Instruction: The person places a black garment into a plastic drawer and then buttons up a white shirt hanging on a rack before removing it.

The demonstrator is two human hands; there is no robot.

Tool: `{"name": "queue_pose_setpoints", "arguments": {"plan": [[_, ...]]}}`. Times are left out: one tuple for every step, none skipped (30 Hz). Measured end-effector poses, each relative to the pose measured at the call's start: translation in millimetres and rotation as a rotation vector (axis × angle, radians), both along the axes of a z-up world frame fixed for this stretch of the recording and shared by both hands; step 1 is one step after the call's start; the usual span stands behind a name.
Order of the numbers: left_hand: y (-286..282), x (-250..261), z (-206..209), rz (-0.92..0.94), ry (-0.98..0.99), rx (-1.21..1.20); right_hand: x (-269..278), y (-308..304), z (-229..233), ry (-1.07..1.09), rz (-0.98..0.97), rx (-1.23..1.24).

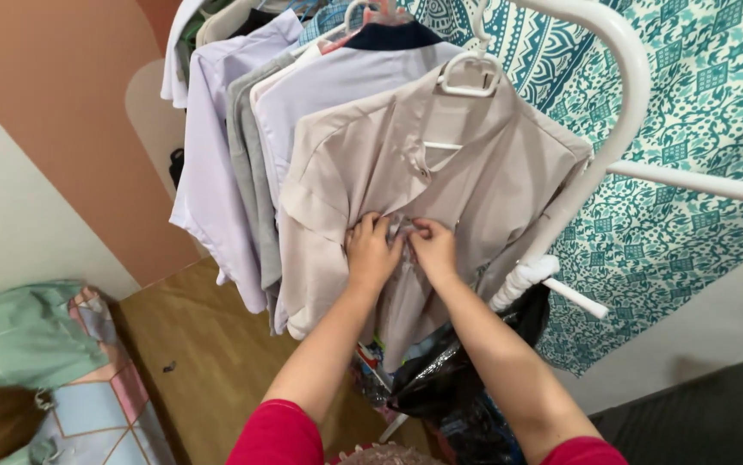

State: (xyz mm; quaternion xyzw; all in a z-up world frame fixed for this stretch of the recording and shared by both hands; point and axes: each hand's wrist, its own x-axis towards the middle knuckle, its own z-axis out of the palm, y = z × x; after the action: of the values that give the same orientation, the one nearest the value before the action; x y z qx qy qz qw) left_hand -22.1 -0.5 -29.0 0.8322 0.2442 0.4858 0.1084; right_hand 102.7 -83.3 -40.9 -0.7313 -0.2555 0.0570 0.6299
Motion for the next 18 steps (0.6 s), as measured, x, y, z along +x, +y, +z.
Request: {"name": "queue_pose_setpoints", "arguments": {"plan": [[0.7,-0.7,3.4,-0.004,-0.002,0.002,-1.3,1.4,3.8,-0.002,-0.004,0.002],[1.4,-1.2,6.8,-0.017,0.023,-0.033,-2.4,2.8,7.6,-0.006,-0.019,-0.018],[2.0,-1.0,10.2,-0.030,0.049,-0.067,-2.7,4.1,11.3,-0.009,-0.033,-0.038],[4.7,4.3,6.9,-0.033,0.047,-0.064,5.8,6.3,2.3,-0.011,-0.036,-0.035],[8.5,9.7,4.8,-0.026,0.045,-0.051,14.7,9.9,-5.2,-0.098,-0.075,-0.086],[12.4,15.2,2.7,-0.018,0.044,-0.037,23.7,13.6,-12.5,-0.185,-0.114,-0.137],[16.2,21.2,0.3,-0.020,0.042,-0.036,23.9,15.8,-14.7,-0.186,-0.116,-0.136],[20.1,27.6,-2.3,0.023,0.025,0.004,24.6,18.1,-17.1,-0.177,-0.119,-0.132],[23.9,33.8,-5.1,0.065,0.008,0.045,25.0,20.2,-19.8,-0.168,-0.123,-0.127],[30.5,40.3,-7.7,0.062,0.007,0.045,28.0,23.0,-20.6,-0.168,-0.126,-0.127],[34.3,46.1,-12.2,0.087,-0.019,0.067,30.2,22.8,-23.4,-0.167,-0.128,-0.127],[37.7,52.2,-17.0,0.111,-0.046,0.089,32.7,22.2,-26.3,-0.165,-0.130,-0.127],[39.4,51.2,-17.2,0.106,-0.042,0.087,30.4,19.8,-23.8,-0.161,-0.135,-0.130],[40.8,50.3,-17.2,0.077,-0.082,0.065,28.2,17.3,-21.1,-0.158,-0.139,-0.125],[44.2,50.6,-15.0,0.049,-0.126,0.046,27.5,16.9,-16.2,-0.157,-0.143,-0.116],[46.9,51.7,-14.7,0.045,-0.125,0.048,29.3,19.9,-16.7,-0.155,-0.147,-0.115],[47.7,51.2,-17.1,-0.036,-0.191,-0.083,29.5,20.8,-20.1,-0.118,-0.134,-0.079],[48.4,50.6,-19.4,-0.116,-0.256,-0.215,29.6,21.5,-23.4,-0.081,-0.121,-0.043]]}}
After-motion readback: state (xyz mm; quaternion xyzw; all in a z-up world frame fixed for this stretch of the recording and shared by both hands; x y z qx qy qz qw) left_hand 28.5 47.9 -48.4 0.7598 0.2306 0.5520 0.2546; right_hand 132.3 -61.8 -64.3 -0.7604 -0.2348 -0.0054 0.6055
